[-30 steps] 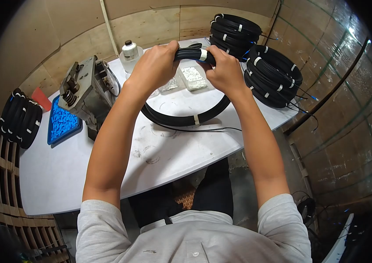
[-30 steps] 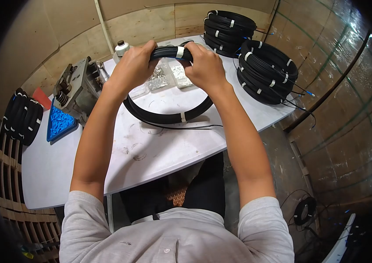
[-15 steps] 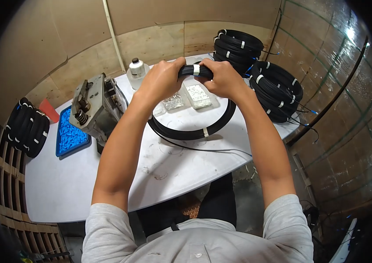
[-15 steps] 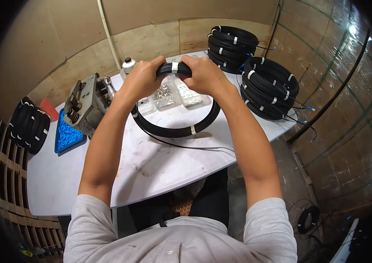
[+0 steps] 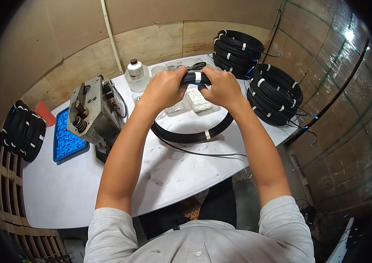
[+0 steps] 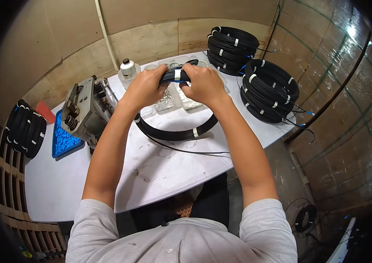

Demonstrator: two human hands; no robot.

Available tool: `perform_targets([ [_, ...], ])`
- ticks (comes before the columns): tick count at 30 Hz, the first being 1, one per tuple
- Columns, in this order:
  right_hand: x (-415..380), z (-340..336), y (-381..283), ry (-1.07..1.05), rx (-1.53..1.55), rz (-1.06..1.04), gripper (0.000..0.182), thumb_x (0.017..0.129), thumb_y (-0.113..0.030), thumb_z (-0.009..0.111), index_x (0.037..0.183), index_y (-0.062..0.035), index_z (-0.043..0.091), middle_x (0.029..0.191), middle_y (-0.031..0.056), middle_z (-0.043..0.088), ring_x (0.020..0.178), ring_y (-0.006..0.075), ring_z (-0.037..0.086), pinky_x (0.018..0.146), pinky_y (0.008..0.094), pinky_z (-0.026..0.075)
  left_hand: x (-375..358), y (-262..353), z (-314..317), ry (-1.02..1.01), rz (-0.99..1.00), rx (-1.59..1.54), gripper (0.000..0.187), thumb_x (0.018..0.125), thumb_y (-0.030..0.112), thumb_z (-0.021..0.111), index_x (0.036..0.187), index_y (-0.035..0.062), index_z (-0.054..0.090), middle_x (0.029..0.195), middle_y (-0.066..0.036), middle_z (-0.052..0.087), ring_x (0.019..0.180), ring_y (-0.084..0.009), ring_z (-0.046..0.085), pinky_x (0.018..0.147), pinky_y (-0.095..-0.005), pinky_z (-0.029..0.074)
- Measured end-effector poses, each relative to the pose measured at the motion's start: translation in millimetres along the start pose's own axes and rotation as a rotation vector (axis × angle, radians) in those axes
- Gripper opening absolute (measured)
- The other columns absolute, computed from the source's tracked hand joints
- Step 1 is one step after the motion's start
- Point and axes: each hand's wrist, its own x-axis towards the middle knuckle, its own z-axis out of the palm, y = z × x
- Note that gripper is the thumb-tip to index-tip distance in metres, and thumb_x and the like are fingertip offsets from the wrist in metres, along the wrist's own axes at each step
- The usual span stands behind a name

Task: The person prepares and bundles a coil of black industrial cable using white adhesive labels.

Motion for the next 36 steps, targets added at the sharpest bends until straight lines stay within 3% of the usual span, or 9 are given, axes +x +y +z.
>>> perform_targets([
  [13,-20,-8,-12,0.116,-0.076,0.103,0.024,0.079,-0.012,0.073,0.102,-0.0123,0.067,0.084,0.0129,0.072,0.080,0.0384,0.070,0.067,0.0466,0.055,-3,18,4,0.029,0.002,0.087,0.021,0.087,0.014,0.071,0.099,0.0054,0.056,0.085,-0.020,0.069,0.082,-0.0450,0.066,0.068,-0.0548,0.050],
  [15,-20,-17,-17,0.016,0.074,0.292,0.025,0.079,-0.013,0.074,0.103,-0.0126,0.071,0.084,0.0143,0.073,0.078,0.0383,0.070,0.068,0.0441,0.055,-5,19,3,0.043,0.022,0.087,0.021,0.087,0.014,0.071,0.099,0.0054,0.056,0.085,-0.020,0.069,0.082,-0.0449,0.066,0.068,-0.0547,0.050],
  [18,-19,-27,-27,-0.008,0.204,0.362,0.026,0.077,-0.016,0.075,0.103,-0.0122,0.073,0.083,0.0161,0.072,0.077,0.0382,0.070,0.069,0.0425,0.054,-5,18,-1,0.035,0.020,0.077,0.021,0.087,0.013,0.071,0.100,0.0054,0.056,0.085,-0.020,0.069,0.081,-0.0447,0.066,0.068,-0.0546,0.050],
  [21,-17,-23,-22,-0.067,0.076,0.350,0.026,0.076,-0.019,0.077,0.100,-0.0113,0.073,0.080,0.0179,0.071,0.078,0.0387,0.069,0.070,0.0431,0.054,-6,18,-1,0.010,-0.003,0.064,0.020,0.087,0.013,0.070,0.100,0.0058,0.056,0.083,-0.020,0.069,0.081,-0.0445,0.066,0.068,-0.0546,0.050],
  [29,-10,-7,-3,-0.066,0.092,0.287,0.023,0.075,-0.019,0.077,0.096,-0.0100,0.073,0.076,0.0168,0.071,0.074,0.0400,0.069,0.067,0.0454,0.053,-4,16,-1,-0.016,-0.090,0.097,0.022,0.087,0.014,0.071,0.102,0.0061,0.057,0.081,-0.020,0.069,0.081,-0.0442,0.067,0.069,-0.0537,0.051],
  [31,-5,-7,-3,-0.119,0.080,0.299,0.020,0.078,-0.021,0.074,0.097,-0.0144,0.073,0.077,0.0152,0.072,0.078,0.0389,0.070,0.071,0.0505,0.054,-1,12,0,-0.011,-0.089,0.089,0.023,0.088,0.015,0.071,0.102,0.0058,0.057,0.081,-0.020,0.069,0.082,-0.0440,0.067,0.070,-0.0537,0.051],
  [36,6,3,14,-0.120,0.154,0.198,0.025,0.076,-0.026,0.080,0.097,-0.0137,0.075,0.081,0.0150,0.073,0.078,0.0382,0.070,0.070,0.0464,0.056,-2,26,-2,-0.029,-0.184,0.152,0.023,0.087,0.016,0.072,0.101,0.0047,0.057,0.080,-0.022,0.068,0.077,-0.0437,0.067,0.068,-0.0543,0.052],
])
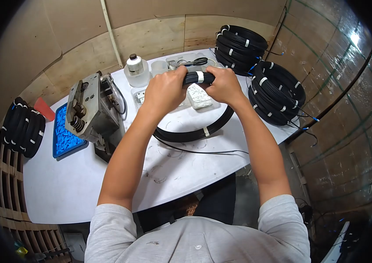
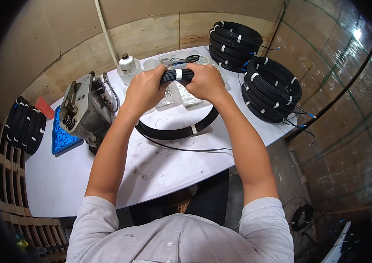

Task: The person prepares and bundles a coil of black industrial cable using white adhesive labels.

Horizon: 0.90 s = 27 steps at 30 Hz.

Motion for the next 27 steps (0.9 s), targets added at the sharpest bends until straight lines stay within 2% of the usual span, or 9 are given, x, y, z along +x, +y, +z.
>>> perform_targets([
  [4,6,2,5,-0.030,0.050,-0.020,0.025,0.076,-0.025,0.079,0.098,-0.0142,0.076,0.082,0.0162,0.073,0.079,0.0387,0.070,0.072,0.0467,0.057,-1,4,3,0.035,-0.062,0.019,0.023,0.086,0.016,0.073,0.099,0.0048,0.059,0.078,-0.022,0.069,0.074,-0.0440,0.067,0.067,-0.0535,0.053],
  [7,2,0,-10,-0.022,-0.059,0.027,0.023,0.078,-0.025,0.076,0.097,-0.0116,0.074,0.081,0.0192,0.072,0.080,0.0405,0.071,0.074,0.0487,0.057,4,-16,7,0.094,-0.007,-0.056,0.020,0.084,0.014,0.074,0.096,0.0036,0.062,0.074,-0.021,0.067,0.070,-0.0422,0.067,0.064,-0.0496,0.052],
  [9,-4,-6,-31,-0.028,-0.167,0.144,0.018,0.078,-0.019,0.076,0.089,-0.0061,0.071,0.077,0.0194,0.071,0.074,0.0413,0.069,0.069,0.0492,0.055,9,-31,6,0.012,0.055,-0.237,0.017,0.082,0.011,0.074,0.093,0.0021,0.064,0.070,-0.021,0.065,0.067,-0.0398,0.066,0.062,-0.0467,0.050],
  [10,-5,-6,-34,-0.042,-0.172,0.169,0.018,0.079,-0.020,0.075,0.090,-0.0071,0.070,0.078,0.0205,0.071,0.076,0.0425,0.069,0.072,0.0523,0.055,11,-35,6,-0.013,0.047,-0.279,0.013,0.081,0.011,0.072,0.089,0.0042,0.064,0.072,-0.020,0.067,0.072,-0.0430,0.066,0.066,-0.0496,0.052],
  [13,-3,-6,-37,-0.042,-0.223,0.162,0.017,0.080,-0.019,0.075,0.092,-0.0076,0.069,0.080,0.0198,0.071,0.079,0.0424,0.069,0.073,0.0521,0.055,14,-37,5,-0.048,0.034,-0.299,0.014,0.082,0.013,0.073,0.089,0.0047,0.064,0.073,-0.020,0.067,0.072,-0.0431,0.066,0.066,-0.0500,0.052],
  [20,2,-3,-22,-0.082,-0.173,0.101,0.016,0.082,-0.018,0.073,0.094,-0.0084,0.068,0.082,0.0188,0.072,0.081,0.0419,0.070,0.075,0.0516,0.055,11,-23,-2,-0.021,0.009,-0.196,0.016,0.083,0.011,0.074,0.089,0.0004,0.064,0.070,-0.021,0.064,0.066,-0.0417,0.063,0.062,-0.0475,0.047],
  [23,1,-5,-24,-0.091,-0.185,0.071,0.017,0.082,-0.018,0.073,0.094,-0.0084,0.068,0.082,0.0193,0.072,0.081,0.0421,0.070,0.075,0.0517,0.055,15,-18,-11,-0.132,-0.003,-0.106,0.018,0.082,0.013,0.075,0.088,0.0002,0.064,0.071,-0.022,0.065,0.068,-0.0425,0.063,0.063,-0.0480,0.047],
  [25,0,-8,-26,-0.107,-0.179,0.101,0.017,0.080,-0.017,0.073,0.094,-0.0081,0.068,0.082,0.0202,0.072,0.081,0.0423,0.070,0.076,0.0518,0.055,19,-15,-11,-0.151,0.037,-0.089,0.019,0.081,0.017,0.077,0.091,0.0026,0.069,0.075,-0.022,0.069,0.075,-0.0418,0.068,0.069,-0.0503,0.053],
  [27,-3,-7,-21,-0.089,-0.153,0.085,0.017,0.079,-0.016,0.071,0.094,-0.0077,0.068,0.082,0.0204,0.072,0.081,0.0426,0.070,0.077,0.0521,0.055,20,-13,-8,-0.162,0.009,-0.144,0.019,0.081,0.016,0.077,0.091,0.0026,0.069,0.075,-0.022,0.069,0.074,-0.0419,0.068,0.069,-0.0501,0.053],
])
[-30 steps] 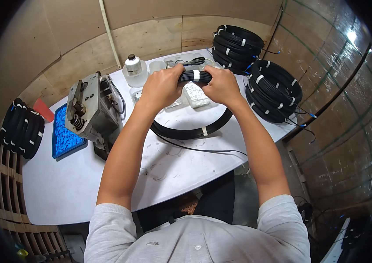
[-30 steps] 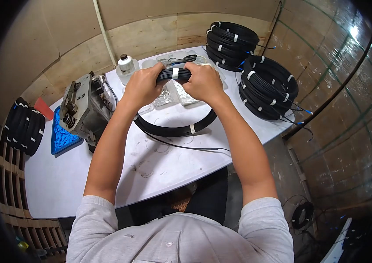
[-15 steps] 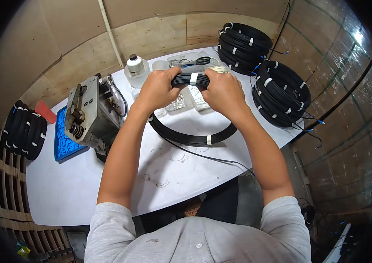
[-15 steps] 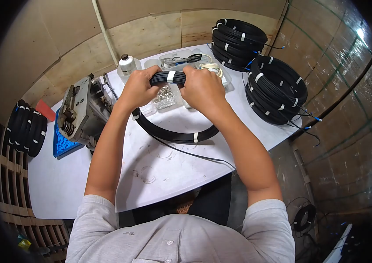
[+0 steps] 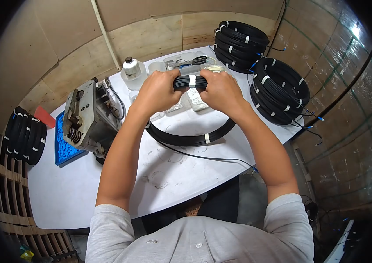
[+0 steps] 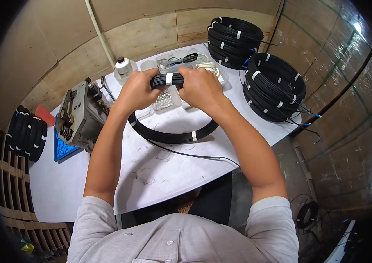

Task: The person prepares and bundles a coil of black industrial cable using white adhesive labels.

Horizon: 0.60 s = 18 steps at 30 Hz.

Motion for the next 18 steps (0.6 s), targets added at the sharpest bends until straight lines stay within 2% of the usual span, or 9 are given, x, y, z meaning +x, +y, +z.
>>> perform_targets([
  [7,-2,-3,-3,-0.033,-0.022,0.051,0.018,0.079,-0.016,0.068,0.094,-0.0066,0.068,0.081,0.0208,0.072,0.081,0.0434,0.069,0.078,0.0528,0.055,1,0,-1,-0.034,-0.012,-0.078,0.018,0.079,0.011,0.075,0.092,0.0024,0.065,0.073,-0.022,0.068,0.073,-0.0426,0.067,0.068,-0.0506,0.051],
  [17,-9,-4,-8,0.009,-0.018,-0.006,0.017,0.078,-0.017,0.070,0.092,-0.0071,0.069,0.079,0.0196,0.072,0.078,0.0425,0.070,0.074,0.0515,0.056,-13,3,-3,-0.009,-0.010,-0.053,0.017,0.080,0.010,0.074,0.091,0.0028,0.063,0.073,-0.021,0.068,0.074,-0.0428,0.067,0.068,-0.0505,0.050],
  [18,-10,-4,-9,0.023,-0.005,-0.013,0.017,0.078,-0.017,0.070,0.091,-0.0069,0.068,0.078,0.0194,0.071,0.077,0.0423,0.070,0.074,0.0516,0.056,-14,3,-2,0.014,0.024,-0.071,0.019,0.082,0.009,0.075,0.092,0.0019,0.061,0.072,-0.021,0.066,0.071,-0.0424,0.065,0.065,-0.0486,0.049],
])
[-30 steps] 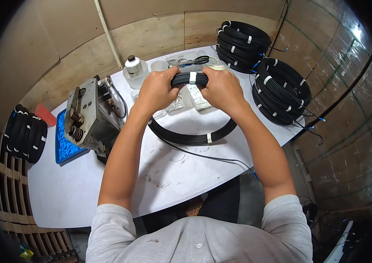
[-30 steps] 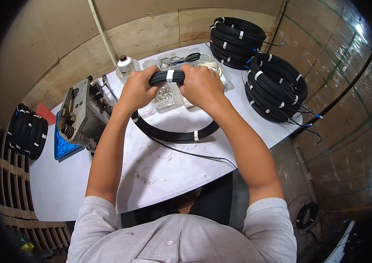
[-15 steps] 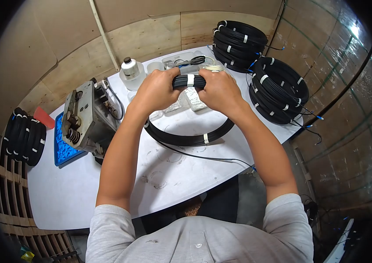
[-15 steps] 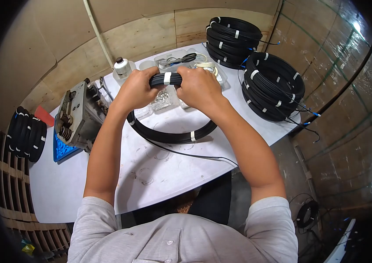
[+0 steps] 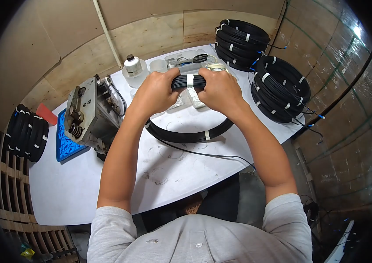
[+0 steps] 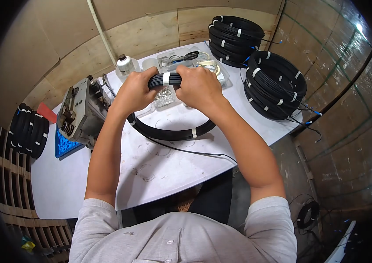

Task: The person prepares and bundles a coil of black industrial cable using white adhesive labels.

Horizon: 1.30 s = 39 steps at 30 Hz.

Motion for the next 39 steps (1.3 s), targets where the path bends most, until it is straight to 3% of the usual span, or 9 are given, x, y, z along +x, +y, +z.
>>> perform_targets([
  [8,-8,-5,-2,0.030,0.012,-0.015,0.014,0.078,-0.015,0.067,0.088,-0.0055,0.067,0.081,0.0208,0.072,0.078,0.0421,0.071,0.074,0.0515,0.057,-4,5,-2,0.026,0.082,-0.012,0.021,0.084,0.007,0.075,0.095,0.0018,0.059,0.073,-0.021,0.066,0.071,-0.0420,0.064,0.063,-0.0475,0.047],
  [23,-3,-1,16,-0.009,0.061,-0.020,0.018,0.076,-0.016,0.069,0.091,-0.0078,0.069,0.083,0.0202,0.073,0.081,0.0414,0.071,0.077,0.0514,0.057,-3,17,7,0.054,-0.041,0.070,0.020,0.083,0.010,0.075,0.095,0.0035,0.061,0.073,-0.021,0.066,0.074,-0.0429,0.065,0.066,-0.0492,0.048],
  [25,-2,2,18,0.042,0.086,-0.052,0.016,0.075,-0.015,0.072,0.086,-0.0048,0.065,0.076,0.0198,0.070,0.074,0.0424,0.068,0.070,0.0500,0.055,-1,17,7,0.053,-0.046,0.064,0.019,0.081,0.009,0.074,0.096,0.0038,0.062,0.074,-0.021,0.067,0.073,-0.0425,0.065,0.065,-0.0488,0.048],
  [29,-3,1,13,0.054,0.061,-0.033,0.017,0.076,-0.015,0.072,0.086,-0.0046,0.065,0.076,0.0199,0.070,0.075,0.0425,0.068,0.070,0.0505,0.054,3,8,8,0.050,-0.010,0.029,0.019,0.080,0.007,0.073,0.096,0.0037,0.063,0.074,-0.020,0.066,0.072,-0.0418,0.065,0.065,-0.0484,0.048],
  [32,-1,-1,8,-0.006,0.028,0.016,0.017,0.078,-0.018,0.068,0.091,-0.0071,0.069,0.081,0.0221,0.072,0.080,0.0429,0.071,0.077,0.0523,0.057,4,3,8,0.041,-0.014,0.002,0.019,0.080,0.007,0.073,0.096,0.0035,0.063,0.072,-0.020,0.066,0.071,-0.0411,0.065,0.064,-0.0476,0.048],
  [39,3,6,9,0.029,0.019,-0.008,0.016,0.078,-0.017,0.072,0.087,-0.0062,0.066,0.078,0.0191,0.071,0.077,0.0419,0.069,0.072,0.0514,0.054,4,-3,8,0.050,-0.017,-0.013,0.021,0.081,0.009,0.074,0.097,0.0028,0.062,0.071,-0.020,0.065,0.067,-0.0403,0.063,0.062,-0.0465,0.046],
])
